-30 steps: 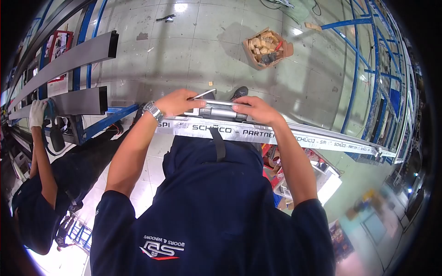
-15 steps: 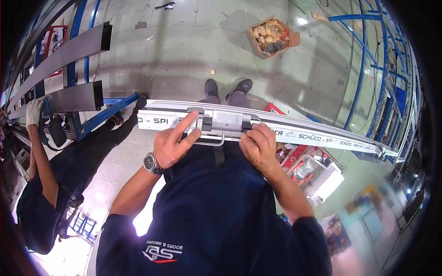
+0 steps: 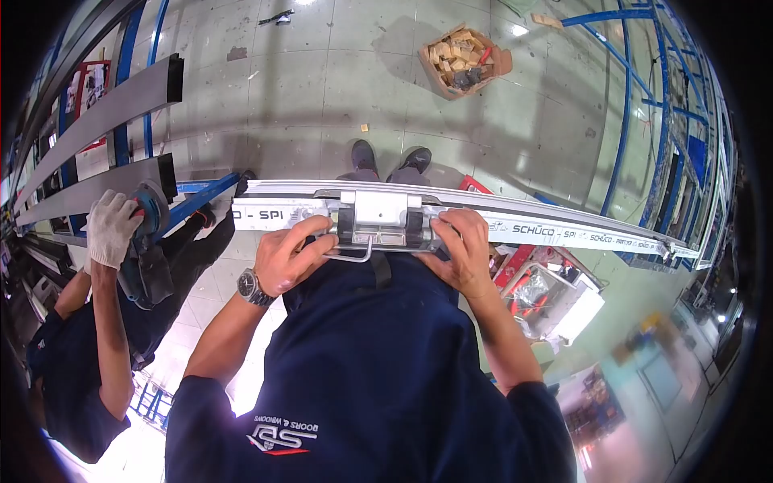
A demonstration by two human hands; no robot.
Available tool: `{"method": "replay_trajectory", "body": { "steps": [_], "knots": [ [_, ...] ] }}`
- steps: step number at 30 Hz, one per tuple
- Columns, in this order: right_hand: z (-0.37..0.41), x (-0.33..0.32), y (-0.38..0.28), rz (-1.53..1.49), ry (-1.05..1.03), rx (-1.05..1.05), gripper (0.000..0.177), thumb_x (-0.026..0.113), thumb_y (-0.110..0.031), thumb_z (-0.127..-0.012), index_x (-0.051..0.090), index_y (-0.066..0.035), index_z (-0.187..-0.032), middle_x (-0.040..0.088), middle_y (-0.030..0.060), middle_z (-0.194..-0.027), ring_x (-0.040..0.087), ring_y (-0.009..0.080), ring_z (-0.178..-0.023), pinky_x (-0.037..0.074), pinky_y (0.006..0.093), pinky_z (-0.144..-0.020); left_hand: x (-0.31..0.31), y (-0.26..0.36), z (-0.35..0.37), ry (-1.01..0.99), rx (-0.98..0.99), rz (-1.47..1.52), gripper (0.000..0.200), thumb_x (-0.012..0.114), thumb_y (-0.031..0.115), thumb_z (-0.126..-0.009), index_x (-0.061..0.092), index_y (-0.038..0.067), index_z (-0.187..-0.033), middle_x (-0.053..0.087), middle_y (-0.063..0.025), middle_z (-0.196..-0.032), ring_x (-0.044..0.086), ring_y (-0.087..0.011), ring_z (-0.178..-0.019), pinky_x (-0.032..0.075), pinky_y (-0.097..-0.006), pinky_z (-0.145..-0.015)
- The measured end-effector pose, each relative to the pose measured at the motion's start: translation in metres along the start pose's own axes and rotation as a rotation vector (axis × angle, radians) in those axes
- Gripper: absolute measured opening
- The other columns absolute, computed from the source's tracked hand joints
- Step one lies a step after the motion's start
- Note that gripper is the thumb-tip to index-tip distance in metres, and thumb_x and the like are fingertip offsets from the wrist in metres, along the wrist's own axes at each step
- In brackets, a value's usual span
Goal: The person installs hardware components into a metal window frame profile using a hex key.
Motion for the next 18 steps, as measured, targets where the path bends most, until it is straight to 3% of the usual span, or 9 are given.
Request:
{"method": "replay_trajectory", "body": {
  "steps": [6,9,15,16,18],
  "knots": [
    [0.02,0.008,0.007,0.02,0.038,-0.012,0.062,0.09,-0.014,-0.065,0.065,-0.009,-0.122,0.06,0.0114,-0.124,0.06,0.0342,-0.111,0.048,0.0507,-0.099,-0.006,-0.004,0.011,-0.023,-0.134,-0.073,0.057,0.085,0.008,-0.066,0.067,0.01,-0.119,0.066,-0.009,-0.127,0.07,-0.0209,-0.068,0.055,-0.0317,-0.055],
    [0.028,0.004,0.013,-0.006,0.026,0.018,0.06,0.086,-0.009,-0.069,0.065,-0.009,-0.124,0.061,0.0118,-0.124,0.062,0.034,-0.11,0.05,0.0502,-0.098,-0.009,-0.007,0.013,-0.052,-0.116,-0.097,0.057,0.085,0.01,-0.067,0.068,0.011,-0.121,0.068,-0.0066,-0.128,0.068,-0.0187,-0.064,0.053,-0.0298,-0.053],
    [0.004,-0.02,0.024,-0.035,-0.113,-0.075,0.048,0.08,-0.009,-0.077,0.067,-0.008,-0.123,0.067,0.0097,-0.118,0.064,0.0287,-0.109,0.051,0.0493,-0.098,-0.019,-0.014,0.005,-0.06,-0.069,-0.11,0.042,0.081,0.013,-0.078,0.073,0.013,-0.12,0.073,-0.0043,-0.122,0.061,-0.0135,-0.056,0.046,-0.0264,-0.048],
    [-0.002,-0.02,0.03,-0.049,-0.114,-0.076,0.037,0.077,-0.015,-0.082,0.07,-0.006,-0.117,0.07,0.0097,-0.112,0.064,0.0279,-0.106,0.05,0.0462,-0.097,-0.021,-0.018,0.001,-0.058,-0.119,-0.018,0.031,0.076,0.017,-0.087,0.074,0.009,-0.116,0.074,-0.0062,-0.116,0.062,-0.0176,-0.059,0.049,-0.0296,-0.053],
    [-0.018,-0.024,0.035,-0.19,-0.191,0.085,0.028,0.075,-0.018,-0.085,0.072,-0.005,-0.11,0.07,0.0109,-0.108,0.063,0.029,-0.105,0.05,0.0442,-0.096,-0.017,-0.033,-0.007,-0.083,-0.284,0.226,0.028,0.072,0.022,-0.091,0.073,0.006,-0.114,0.075,-0.0084,-0.106,0.062,-0.0222,-0.061,0.049,-0.0313,-0.057]
  ]
}}
Point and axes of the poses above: each hand's wrist, its own z-axis away from the middle knuckle, its own x-axis out of the palm, y = z × x, the point moved 2 cm from there along -z, towards the middle knuckle
